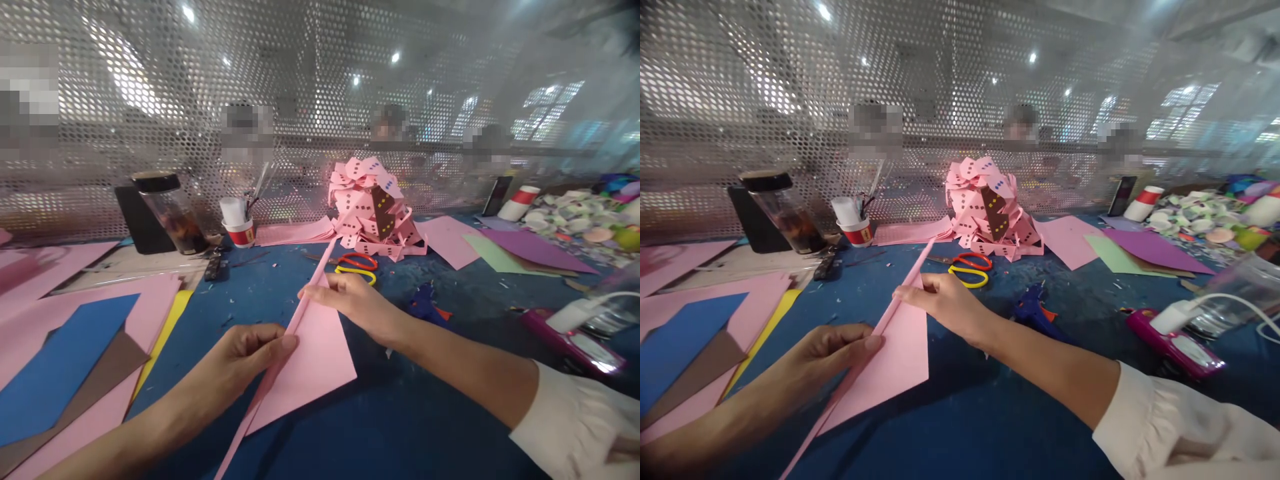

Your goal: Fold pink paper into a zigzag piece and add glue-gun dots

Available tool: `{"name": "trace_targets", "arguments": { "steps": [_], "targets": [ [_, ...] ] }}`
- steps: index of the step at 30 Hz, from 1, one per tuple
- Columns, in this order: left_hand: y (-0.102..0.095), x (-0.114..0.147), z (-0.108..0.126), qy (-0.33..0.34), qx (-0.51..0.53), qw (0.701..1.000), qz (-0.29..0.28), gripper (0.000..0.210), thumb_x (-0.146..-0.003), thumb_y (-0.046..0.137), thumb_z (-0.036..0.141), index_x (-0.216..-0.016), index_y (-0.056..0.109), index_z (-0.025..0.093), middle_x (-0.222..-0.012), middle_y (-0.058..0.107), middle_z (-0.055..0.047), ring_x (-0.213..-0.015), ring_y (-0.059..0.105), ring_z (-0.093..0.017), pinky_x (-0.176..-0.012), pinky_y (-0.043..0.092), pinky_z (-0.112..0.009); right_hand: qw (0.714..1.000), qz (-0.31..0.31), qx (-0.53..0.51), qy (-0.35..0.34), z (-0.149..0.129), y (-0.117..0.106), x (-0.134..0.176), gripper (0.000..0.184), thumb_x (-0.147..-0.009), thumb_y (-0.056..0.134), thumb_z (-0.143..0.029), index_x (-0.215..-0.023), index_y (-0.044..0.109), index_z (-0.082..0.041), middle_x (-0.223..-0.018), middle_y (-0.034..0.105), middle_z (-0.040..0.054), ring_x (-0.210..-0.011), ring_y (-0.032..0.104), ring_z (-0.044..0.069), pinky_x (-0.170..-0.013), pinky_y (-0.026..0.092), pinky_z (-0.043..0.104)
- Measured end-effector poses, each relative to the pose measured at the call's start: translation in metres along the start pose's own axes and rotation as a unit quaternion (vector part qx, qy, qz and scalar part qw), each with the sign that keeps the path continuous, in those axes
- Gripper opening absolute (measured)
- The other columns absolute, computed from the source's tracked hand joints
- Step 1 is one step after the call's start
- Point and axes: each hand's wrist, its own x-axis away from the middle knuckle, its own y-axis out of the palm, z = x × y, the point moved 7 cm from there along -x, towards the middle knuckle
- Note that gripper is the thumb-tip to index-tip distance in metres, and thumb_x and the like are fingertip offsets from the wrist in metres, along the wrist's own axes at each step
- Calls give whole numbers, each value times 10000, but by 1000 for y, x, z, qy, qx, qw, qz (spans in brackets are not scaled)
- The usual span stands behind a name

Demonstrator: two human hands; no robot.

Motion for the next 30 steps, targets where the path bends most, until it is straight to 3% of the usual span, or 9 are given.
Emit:
{"name": "trace_targets", "arguments": {
  "steps": [6,10,13,16,19,22,25,27,30],
  "targets": [
    [3,-5,-2,-31,64,997,-11,296,-761,704,476,-815,654,190,-702,655,-7,-593,540,-138,-537,381,-217,997,74,-9,-15,10,-16,-5,385,-828,627,-515,-673,507,-184,-619,337,-59,-554,316,90,-515,243,255],
    [-1,-6,3,-17,41,999,-7,285,-793,669,476,-778,647,192,-569,609,12,-507,500,-114,-474,327,-197,992,109,30,-47,9,-27,-9,430,-864,594,-517,-644,406,-198,-622,276,-66,-556,288,86,-515,217,262],
    [-10,-4,4,-21,10,999,35,365,-791,639,552,-722,629,193,-556,571,22,-432,433,-94,-404,255,-199,988,98,101,-63,-2,-34,-11,388,-888,561,-516,-704,436,-199,-640,368,-60,-577,379,89,-544,290,252],
    [-18,-4,5,-20,-15,997,73,427,-760,631,624,-719,635,199,-589,571,20,-419,386,-84,-389,259,-199,981,97,148,-84,-25,-50,-5,310,-943,471,-501,-951,529,-196,-844,578,-5,-711,556,111,-656,418,255],
    [-20,-6,0,-35,-39,995,82,455,-742,619,667,-729,634,213,-494,480,34,-426,364,-102,-379,256,-197,930,167,297,-138,-57,-76,19,313,-963,466,-465,-1094,546,-193,-1037,637,49,-881,605,144,-762,444,276],
    [-21,-10,-4,-26,-52,995,77,441,-756,607,664,-724,634,225,-452,428,43,-439,381,-115,-400,281,-197,842,200,486,-119,-66,-99,53,240,-989,438,-391,-1022,577,-198,-1008,662,50,-885,609,167,-759,424,293],
    [-21,-14,-7,9,-47,997,55,402,-698,690,618,-773,664,224,-506,473,39,-455,395,-113,-422,287,-208,766,190,614,-17,-44,-122,86,231,-968,479,-391,-1039,574,-193,-973,684,61,-814,634,197,-696,417,311],
    [-23,-14,-12,8,-54,998,38,367,-692,724,558,-850,687,229,-511,473,37,-480,408,-125,-440,286,-216,739,155,652,61,-20,-134,104,299,-950,498,-446,-1081,561,-185,-963,696,79,-783,656,226,-666,427,325],
    [-26,-9,-20,-25,-65,997,28,363,-674,745,516,-899,704,234,-501,463,36,-481,395,-131,-440,275,-224,723,101,672,128,12,-137,122,427,-930,500,-533,-1157,542,-174,-996,704,116,-891,683,293,-699,457,351]
  ]
}}
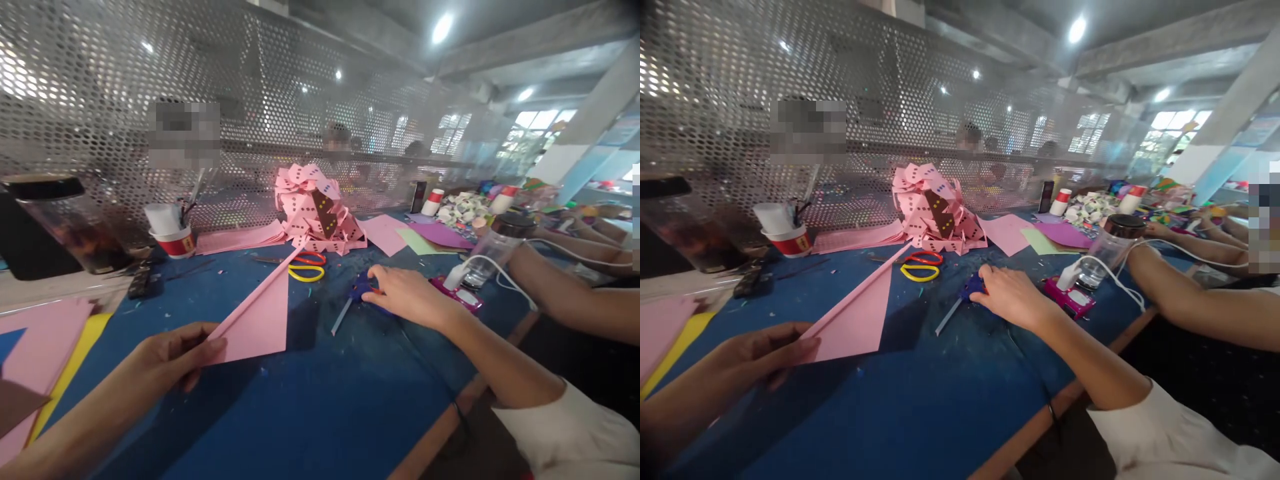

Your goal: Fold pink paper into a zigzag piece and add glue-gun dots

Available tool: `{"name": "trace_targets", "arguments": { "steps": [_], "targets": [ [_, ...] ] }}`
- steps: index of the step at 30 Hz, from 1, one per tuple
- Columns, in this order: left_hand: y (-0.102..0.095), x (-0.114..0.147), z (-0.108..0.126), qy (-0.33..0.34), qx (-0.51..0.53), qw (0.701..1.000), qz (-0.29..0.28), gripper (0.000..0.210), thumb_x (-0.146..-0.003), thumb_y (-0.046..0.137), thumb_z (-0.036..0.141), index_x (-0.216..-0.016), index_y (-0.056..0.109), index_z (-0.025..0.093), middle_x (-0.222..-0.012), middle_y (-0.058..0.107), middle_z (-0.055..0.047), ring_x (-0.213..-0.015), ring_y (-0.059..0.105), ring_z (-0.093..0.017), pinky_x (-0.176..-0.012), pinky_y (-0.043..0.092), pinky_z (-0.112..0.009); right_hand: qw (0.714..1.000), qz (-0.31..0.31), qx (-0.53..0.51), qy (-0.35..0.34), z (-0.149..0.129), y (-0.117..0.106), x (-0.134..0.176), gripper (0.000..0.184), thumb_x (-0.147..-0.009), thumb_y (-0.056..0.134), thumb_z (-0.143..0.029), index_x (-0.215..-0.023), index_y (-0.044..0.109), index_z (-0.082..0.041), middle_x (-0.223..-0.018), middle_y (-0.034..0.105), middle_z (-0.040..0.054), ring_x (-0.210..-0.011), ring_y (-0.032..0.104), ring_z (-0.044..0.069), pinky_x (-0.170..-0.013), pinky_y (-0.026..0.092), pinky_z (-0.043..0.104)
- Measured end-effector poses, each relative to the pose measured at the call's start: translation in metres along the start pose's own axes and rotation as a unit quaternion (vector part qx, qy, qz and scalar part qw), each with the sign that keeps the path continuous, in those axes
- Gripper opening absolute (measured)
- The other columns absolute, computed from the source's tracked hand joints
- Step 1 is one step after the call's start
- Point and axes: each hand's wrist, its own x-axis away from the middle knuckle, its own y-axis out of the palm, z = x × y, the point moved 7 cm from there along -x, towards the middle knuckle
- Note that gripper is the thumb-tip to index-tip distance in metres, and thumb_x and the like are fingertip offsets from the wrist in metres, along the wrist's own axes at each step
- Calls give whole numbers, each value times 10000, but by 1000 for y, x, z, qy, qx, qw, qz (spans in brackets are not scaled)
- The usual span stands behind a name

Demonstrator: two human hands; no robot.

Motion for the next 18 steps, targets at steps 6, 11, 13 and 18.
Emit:
{"name": "trace_targets", "arguments": {
  "steps": [6,11,13,18],
  "targets": [
    [12,27,-1,20,38,999,18,404,-696,736,506,-981,669,227,-713,622,2,-472,425,-103,-442,307,-225,998,-46,36,27,-1,25,1,525,-917,527,-517,-1290,477,-151,-945,732,143,-896,704,351,-707,472,379],
    [18,39,-6,36,-8,998,51,359,-825,635,504,-1014,602,201,-741,610,10,-515,499,-101,-521,371,-228,999,-29,23,36,7,27,-2,567,-876,550,-535,-1331,481,-204,-915,744,102,-840,709,333,-673,446,355],
    [16,39,-9,45,-23,997,51,350,-856,596,506,-1029,595,202,-758,602,9,-539,519,-112,-536,388,-238,999,-8,-16,40,11,23,-1,542,-872,545,-511,-1325,492,-219,-820,732,55,-759,705,287,-634,428,323],
    [1,38,-15,51,-107,989,93,373,-890,539,520,-1108,594,222,-663,574,24,-569,545,-149,-563,398,-258,955,69,-282,55,19,4,5,588,-846,606,-481,-1345,444,-215,-752,676,11,-723,676,226,-660,470,317]
  ]
}}
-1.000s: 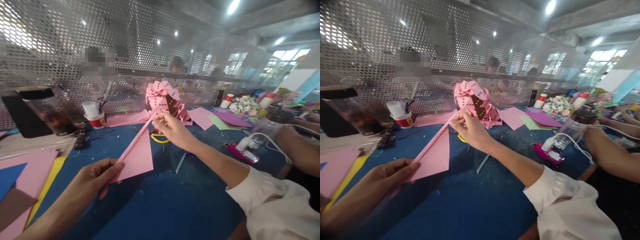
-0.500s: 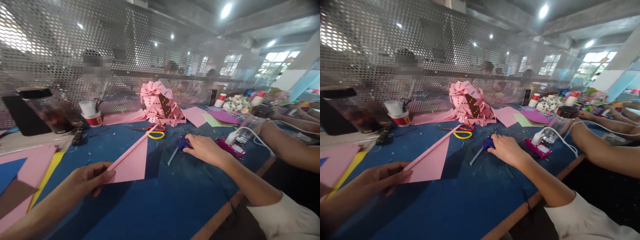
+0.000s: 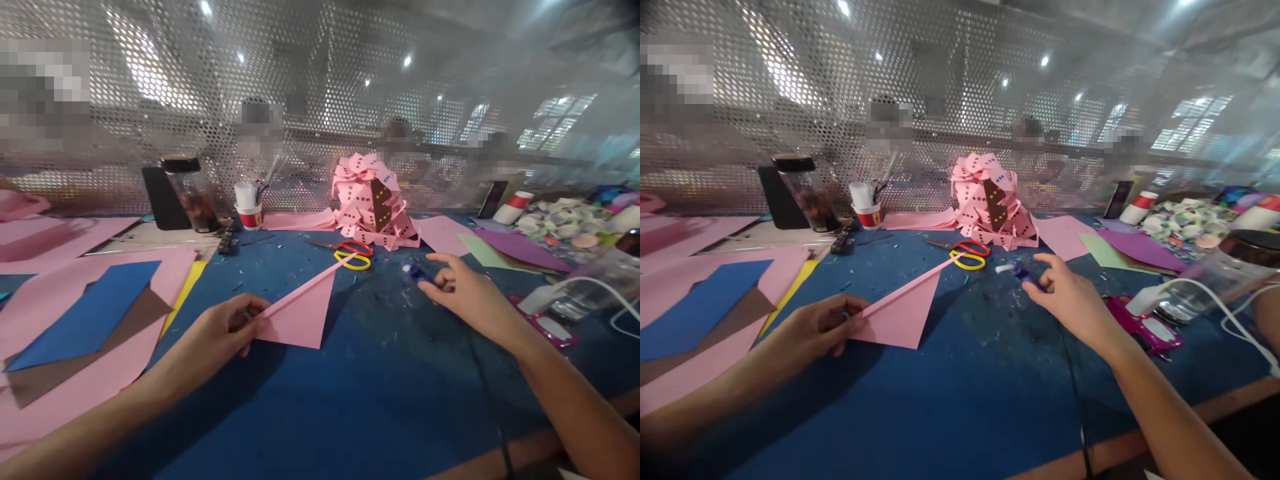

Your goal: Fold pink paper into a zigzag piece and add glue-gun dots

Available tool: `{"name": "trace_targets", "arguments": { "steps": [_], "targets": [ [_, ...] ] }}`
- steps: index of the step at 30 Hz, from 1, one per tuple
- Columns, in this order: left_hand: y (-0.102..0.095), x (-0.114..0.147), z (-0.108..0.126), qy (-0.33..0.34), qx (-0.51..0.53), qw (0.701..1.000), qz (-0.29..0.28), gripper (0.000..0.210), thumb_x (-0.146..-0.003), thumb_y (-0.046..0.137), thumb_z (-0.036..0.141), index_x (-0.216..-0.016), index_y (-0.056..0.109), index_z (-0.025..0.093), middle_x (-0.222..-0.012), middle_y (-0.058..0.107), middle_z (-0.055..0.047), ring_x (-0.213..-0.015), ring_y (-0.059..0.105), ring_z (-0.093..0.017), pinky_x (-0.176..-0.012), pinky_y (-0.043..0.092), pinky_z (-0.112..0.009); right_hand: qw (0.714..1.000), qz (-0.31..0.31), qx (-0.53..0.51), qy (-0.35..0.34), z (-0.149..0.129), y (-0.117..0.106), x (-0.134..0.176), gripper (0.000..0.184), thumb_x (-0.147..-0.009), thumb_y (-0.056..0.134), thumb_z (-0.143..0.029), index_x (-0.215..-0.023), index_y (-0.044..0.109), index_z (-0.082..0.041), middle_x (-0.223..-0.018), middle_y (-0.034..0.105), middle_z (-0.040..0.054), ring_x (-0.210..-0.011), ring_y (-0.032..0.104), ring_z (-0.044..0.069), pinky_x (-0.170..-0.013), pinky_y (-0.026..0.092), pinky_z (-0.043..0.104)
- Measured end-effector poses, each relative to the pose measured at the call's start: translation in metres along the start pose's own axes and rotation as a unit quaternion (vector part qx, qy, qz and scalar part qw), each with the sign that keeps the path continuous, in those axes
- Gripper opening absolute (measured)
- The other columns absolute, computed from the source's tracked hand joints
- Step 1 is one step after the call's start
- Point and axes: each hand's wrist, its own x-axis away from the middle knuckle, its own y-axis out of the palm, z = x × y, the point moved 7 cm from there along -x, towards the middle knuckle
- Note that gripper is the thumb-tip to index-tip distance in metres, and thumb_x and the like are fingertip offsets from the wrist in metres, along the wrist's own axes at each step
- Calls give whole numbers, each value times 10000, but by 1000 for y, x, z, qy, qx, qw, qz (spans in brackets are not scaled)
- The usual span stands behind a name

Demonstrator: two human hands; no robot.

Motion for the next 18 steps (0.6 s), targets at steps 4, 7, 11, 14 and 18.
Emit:
{"name": "trace_targets", "arguments": {
  "steps": [4,7,11,14,18],
  "targets": [
    [-4,1,-3,-9,-27,1000,12,386,-892,529,511,-1138,590,219,-642,592,22,-574,558,-163,-572,404,-264,940,-27,-341,13,-15,10,-1,501,-834,652,-485,-1230,520,-208,-859,637,33,-699,638,176,-661,514,312],
    [-5,3,-1,-13,-25,999,17,383,-891,525,506,-1136,595,219,-604,584,28,-582,568,-170,-563,402,-261,850,-54,-520,62,-26,28,-3,269,-855,647,-421,-986,586,-194,-803,572,6,-540,462,76,-475,386,209],
    [-3,5,-1,-29,-12,999,13,401,-894,509,524,-1156,594,232,-577,591,31,-575,566,-173,-528,391,-254,768,-128,-621,93,-47,44,-7,228,-836,707,-329,-789,564,-158,-641,405,-57,-480,251,28,-423,231,160],
    [-5,6,-3,-35,-19,999,30,407,-886,516,523,-1169,600,243,-569,606,31,-573,574,-177,-526,398,-256,764,-159,-618,97,-57,46,-8,192,-844,709,-297,-938,617,-157,-577,295,-96,-457,186,28,-420,177,172],
    [-11,6,-4,-20,-53,996,70,363,-878,534,477,-1145,638,254,-608,635,25,-602,607,-184,-567,423,-268,801,-203,-558,81,-71,52,-4,268,-893,650,-355,-1067,626,-152,-530,310,-102,-420,213,31,-422,153,205]
  ]
}}
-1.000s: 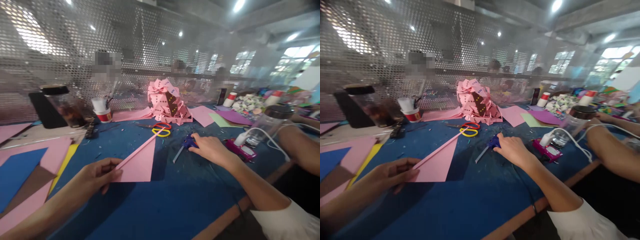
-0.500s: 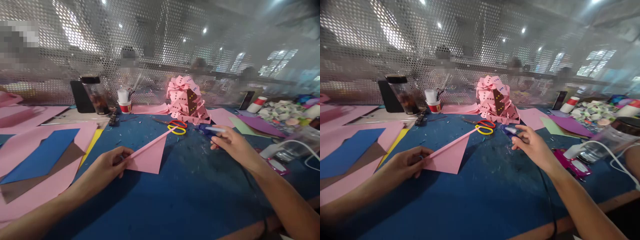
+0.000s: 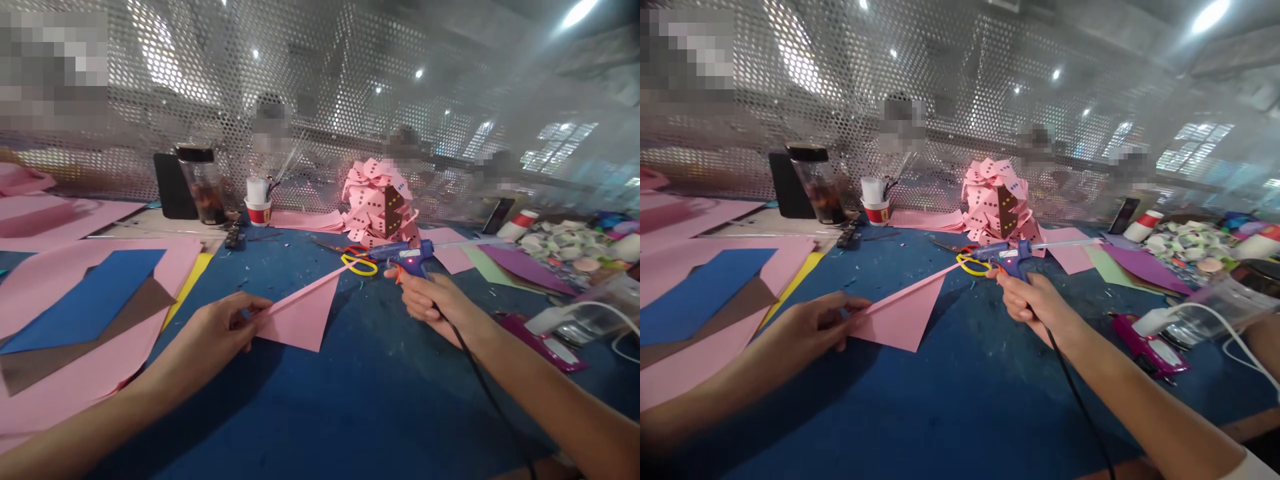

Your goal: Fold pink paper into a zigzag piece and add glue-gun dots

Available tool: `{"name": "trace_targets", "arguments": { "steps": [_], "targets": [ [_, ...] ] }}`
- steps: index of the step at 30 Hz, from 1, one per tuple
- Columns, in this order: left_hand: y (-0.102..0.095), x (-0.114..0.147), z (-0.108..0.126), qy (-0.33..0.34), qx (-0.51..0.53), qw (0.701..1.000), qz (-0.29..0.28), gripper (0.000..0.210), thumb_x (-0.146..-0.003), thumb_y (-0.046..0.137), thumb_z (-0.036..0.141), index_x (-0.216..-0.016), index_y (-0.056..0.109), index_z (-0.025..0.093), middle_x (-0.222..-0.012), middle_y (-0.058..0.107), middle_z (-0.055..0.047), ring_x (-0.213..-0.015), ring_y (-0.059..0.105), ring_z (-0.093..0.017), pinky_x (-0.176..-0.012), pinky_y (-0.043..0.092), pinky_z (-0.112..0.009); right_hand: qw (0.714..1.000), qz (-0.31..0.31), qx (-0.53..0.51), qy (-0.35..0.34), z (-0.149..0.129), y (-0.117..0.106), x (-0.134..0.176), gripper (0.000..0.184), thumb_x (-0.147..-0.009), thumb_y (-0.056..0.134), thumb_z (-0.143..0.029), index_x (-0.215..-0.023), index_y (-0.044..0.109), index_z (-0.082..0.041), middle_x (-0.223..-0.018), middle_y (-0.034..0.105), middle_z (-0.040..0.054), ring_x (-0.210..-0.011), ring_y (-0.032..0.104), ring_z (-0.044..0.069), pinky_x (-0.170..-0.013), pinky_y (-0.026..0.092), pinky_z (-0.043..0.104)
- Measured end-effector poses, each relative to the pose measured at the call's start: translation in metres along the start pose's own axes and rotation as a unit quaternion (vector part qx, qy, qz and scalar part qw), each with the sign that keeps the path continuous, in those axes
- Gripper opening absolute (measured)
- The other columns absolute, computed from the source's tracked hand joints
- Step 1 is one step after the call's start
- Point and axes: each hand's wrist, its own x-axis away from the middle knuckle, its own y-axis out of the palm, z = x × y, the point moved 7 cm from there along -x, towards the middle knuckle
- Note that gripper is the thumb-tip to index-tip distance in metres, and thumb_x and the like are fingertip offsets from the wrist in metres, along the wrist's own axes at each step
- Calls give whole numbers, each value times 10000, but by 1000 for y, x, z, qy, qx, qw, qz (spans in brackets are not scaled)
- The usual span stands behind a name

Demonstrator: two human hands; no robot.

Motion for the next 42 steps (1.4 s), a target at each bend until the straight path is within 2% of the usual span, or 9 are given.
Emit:
{"name": "trace_targets", "arguments": {
  "steps": [6,10,12,15,19,23,27,32,42],
  "targets": [
    [-3,-3,2,42,-4,998,38,306,-862,568,448,-1109,647,285,-885,708,7,-773,648,-191,-675,472,-273,985,-44,164,-33,-1,39,2,300,-885,649,-432,-1052,655,-183,-543,360,-85,-438,310,38,-430,243,195],
    [-2,-4,-2,49,12,998,45,228,-868,572,400,-1047,648,282,-903,709,18,-791,654,-178,-684,486,-254,960,-67,267,-53,3,61,-4,246,-865,665,-400,-1028,685,-217,-633,530,-46,-480,429,54,-467,362,200],
    [-1,-4,-1,59,10,997,46,193,-873,568,368,-1021,657,282,-916,703,19,-816,653,-173,-703,494,-248,952,-73,288,-75,8,68,-8,230,-855,673,-386,-1020,697,-229,-789,647,-11,-598,547,85,-569,455,218],
    [0,-4,6,86,-4,995,52,178,-873,570,327,-1008,677,280,-982,678,7,-854,645,-167,-736,505,-244,950,-80,289,-86,23,74,-12,217,-858,660,-377,-1023,701,-243,-983,707,5,-862,648,151,-788,517,264],
    [4,-2,14,125,5,991,41,217,-891,548,299,-1059,685,291,-1069,644,-7,-939,637,-169,-810,518,-248,948,-81,304,-52,42,76,-12,232,-850,656,-395,-1009,714,-237,-958,732,9,-888,677,184,-793,540,280],
    [5,-1,13,118,0,992,47,202,-895,555,318,-1046,684,286,-1044,654,-12,-915,641,-179,-808,527,-274,940,-82,326,-61,43,80,-8,245,-853,651,-427,-982,725,-233,-919,744,9,-839,686,191,-740,537,270],
    [5,-1,12,114,-30,992,49,199,-896,546,309,-1032,685,268,-1036,669,-34,-917,632,-203,-803,519,-314,916,-73,388,-67,39,83,-4,255,-884,605,-433,-992,714,-229,-879,733,11,-758,657,181,-663,498,266],
    [2,-1,14,111,-67,990,58,208,-894,553,382,-999,698,276,-989,699,-33,-902,629,-225,-779,505,-332,900,-105,420,-56,37,93,0,137,-865,613,-328,-864,691,-216,-703,666,-21,-618,584,132,-547,405,225],
    [2,2,17,98,-29,994,45,223,-875,553,389,-992,706,277,-1006,707,-36,-875,644,-221,-764,522,-315,890,-121,437,-46,41,98,1,41,-830,611,-204,-803,636,-221,-662,629,-57,-566,529,84,-512,332,198]
  ]
}}
